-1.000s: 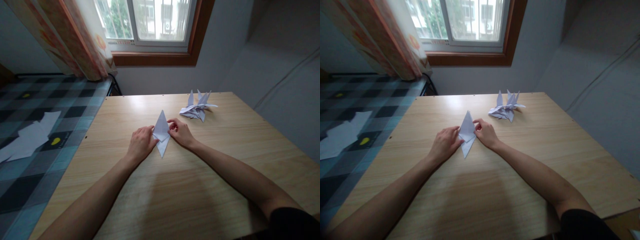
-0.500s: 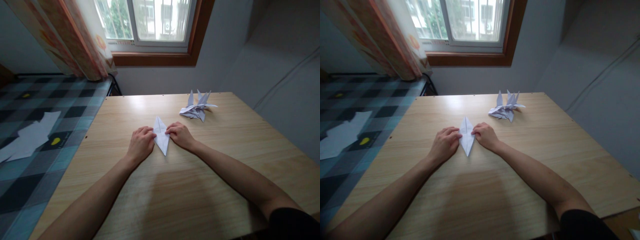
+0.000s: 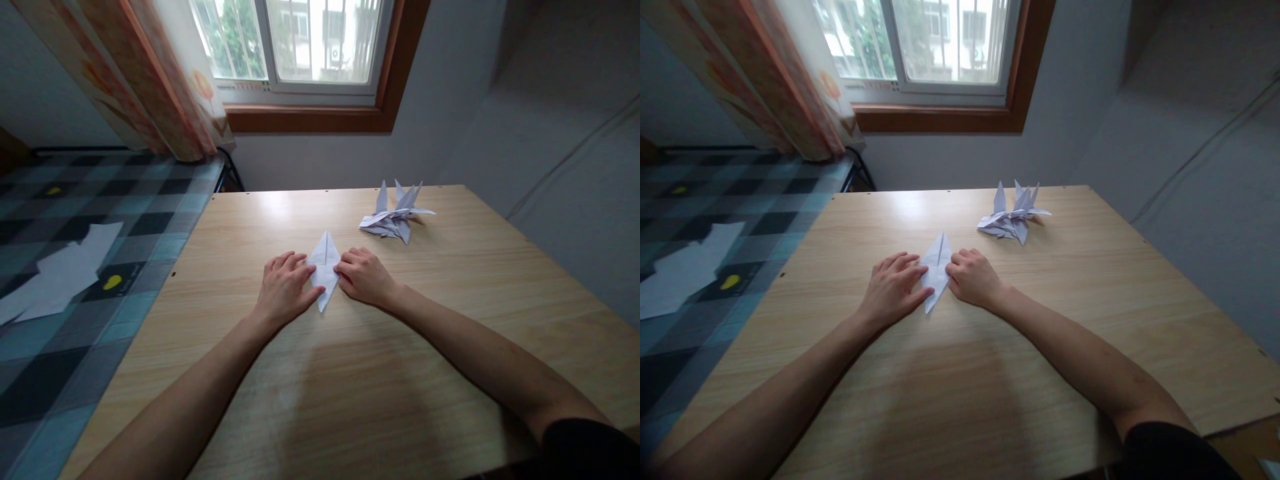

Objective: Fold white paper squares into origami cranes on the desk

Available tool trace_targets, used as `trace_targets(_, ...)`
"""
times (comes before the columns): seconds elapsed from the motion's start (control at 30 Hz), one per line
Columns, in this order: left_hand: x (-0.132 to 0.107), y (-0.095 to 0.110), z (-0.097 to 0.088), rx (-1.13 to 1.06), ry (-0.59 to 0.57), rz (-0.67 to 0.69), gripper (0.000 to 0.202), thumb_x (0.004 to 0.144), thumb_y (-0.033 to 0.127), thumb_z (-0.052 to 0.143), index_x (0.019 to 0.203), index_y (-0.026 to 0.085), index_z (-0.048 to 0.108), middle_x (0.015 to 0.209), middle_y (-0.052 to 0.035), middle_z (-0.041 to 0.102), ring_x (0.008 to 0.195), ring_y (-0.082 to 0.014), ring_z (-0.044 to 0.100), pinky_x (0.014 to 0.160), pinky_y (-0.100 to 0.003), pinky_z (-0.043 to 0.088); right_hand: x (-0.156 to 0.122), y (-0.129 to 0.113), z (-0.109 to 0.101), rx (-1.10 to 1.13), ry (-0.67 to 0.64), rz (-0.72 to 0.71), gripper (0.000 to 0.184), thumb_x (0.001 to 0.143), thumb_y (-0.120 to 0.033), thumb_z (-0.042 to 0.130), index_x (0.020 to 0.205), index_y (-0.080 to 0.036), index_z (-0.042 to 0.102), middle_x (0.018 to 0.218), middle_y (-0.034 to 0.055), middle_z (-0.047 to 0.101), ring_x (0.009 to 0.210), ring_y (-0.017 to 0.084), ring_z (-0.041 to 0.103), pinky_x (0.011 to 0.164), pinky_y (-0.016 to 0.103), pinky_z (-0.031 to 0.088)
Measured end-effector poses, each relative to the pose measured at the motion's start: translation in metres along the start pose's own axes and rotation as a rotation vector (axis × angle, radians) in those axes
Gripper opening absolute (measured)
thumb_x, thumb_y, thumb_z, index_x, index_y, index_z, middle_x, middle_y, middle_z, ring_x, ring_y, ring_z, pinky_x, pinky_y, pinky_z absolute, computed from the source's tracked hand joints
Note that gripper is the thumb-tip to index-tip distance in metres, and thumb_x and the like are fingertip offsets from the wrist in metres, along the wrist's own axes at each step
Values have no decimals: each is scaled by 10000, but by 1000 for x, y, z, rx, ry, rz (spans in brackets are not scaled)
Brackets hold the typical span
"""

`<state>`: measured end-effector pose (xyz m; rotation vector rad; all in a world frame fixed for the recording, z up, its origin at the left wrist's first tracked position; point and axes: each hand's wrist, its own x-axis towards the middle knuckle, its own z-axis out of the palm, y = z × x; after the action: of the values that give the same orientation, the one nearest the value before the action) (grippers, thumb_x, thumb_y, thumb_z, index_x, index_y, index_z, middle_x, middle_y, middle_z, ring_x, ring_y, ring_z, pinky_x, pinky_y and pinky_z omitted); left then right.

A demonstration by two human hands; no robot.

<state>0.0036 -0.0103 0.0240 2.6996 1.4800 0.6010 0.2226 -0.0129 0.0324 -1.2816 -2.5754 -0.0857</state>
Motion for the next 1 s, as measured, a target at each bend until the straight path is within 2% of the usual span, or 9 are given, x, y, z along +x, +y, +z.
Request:
trace_targets(0.1, 0, 1, 0, 26, 44, -131, 450, 789, 486, 715, 1165, 240, 685, 1356, -124, 588, 1305, -357, 466, 1071, -542, 351, -3, -2, -2, -42, 9, -11, 181, 856, -190, 561, 777, -127, 712, 819, 124, 672, 808, 228, 550, 783, 360, 373)
trace_targets(0.2, -1, 3, -2, 77, 114, -244, 498, 795, 476, 717, 1202, 196, 652, 1387, -160, 553, 1322, -375, 438, 1094, -568, 317, -6, -6, 2, 44, 36, -22, 204, 847, -194, 565, 694, -143, 689, 726, 90, 666, 715, 196, 548, 730, 332, 371)
trace_targets(0.33, -2, 4, -3, 125, 147, -258, 491, 801, 464, 720, 1197, 184, 644, 1416, -175, 524, 1349, -389, 402, 1116, -593, 276, -6, -12, 13, 261, 118, -23, 227, 858, -201, 566, 652, -168, 654, 636, 41, 639, 633, 163, 542, 670, 292, 391)
trace_targets(0.4, -2, 3, -2, 132, 148, -246, 489, 806, 467, 717, 1202, 191, 641, 1418, -173, 525, 1353, -386, 399, 1122, -587, 272, -4, -14, 16, 300, 208, -36, 209, 887, -226, 551, 735, -165, 682, 720, 61, 676, 713, 182, 581, 724, 304, 435)
trace_targets(0.47, -2, 1, -1, 132, 143, -241, 484, 815, 472, 708, 1208, 197, 639, 1420, -170, 524, 1353, -386, 400, 1122, -585, 274, -1, -14, 18, 286, 257, -65, 206, 912, -274, 549, 958, -152, 709, 974, 113, 722, 929, 227, 619, 858, 354, 464)
trace_targets(0.57, -2, -2, 1, 115, 143, -236, 484, 825, 488, 693, 1208, 198, 638, 1412, -177, 527, 1353, -397, 399, 1115, -598, 276, 3, -11, 20, 224, 106, -124, 463, 946, -366, 537, 1336, -118, 560, 1400, 183, 568, 1297, 291, 502, 1067, 460, 392)
trace_targets(0.63, -2, -4, 2, 95, 151, -224, 485, 831, 502, 680, 1204, 194, 639, 1401, -188, 532, 1350, -407, 397, 1103, -612, 282, 4, -9, 21, 184, -53, -145, 593, 980, -438, 476, 1452, -83, 432, 1515, 207, 441, 1417, 308, 394, 1143, 504, 315)
trace_targets(0.73, -3, -5, 2, 73, 164, -214, 469, 822, 500, 691, 1187, 210, 641, 1385, -185, 542, 1334, -412, 407, 1082, -628, 295, 1, -5, 21, 153, -171, -131, 714, 987, -543, 405, 1514, -68, 326, 1571, 219, 337, 1477, 314, 303, 1186, 528, 245)
trace_targets(1.0, -4, -6, 2, 61, 164, -226, 453, 803, 481, 720, 1163, 217, 643, 1379, -176, 544, 1321, -408, 412, 1079, -631, 292, -18, 20, 14, 146, -263, -18, 832, 952, -607, 427, 1547, -55, 241, 1605, 226, 217, 1505, 324, 221, 1211, 541, 194)
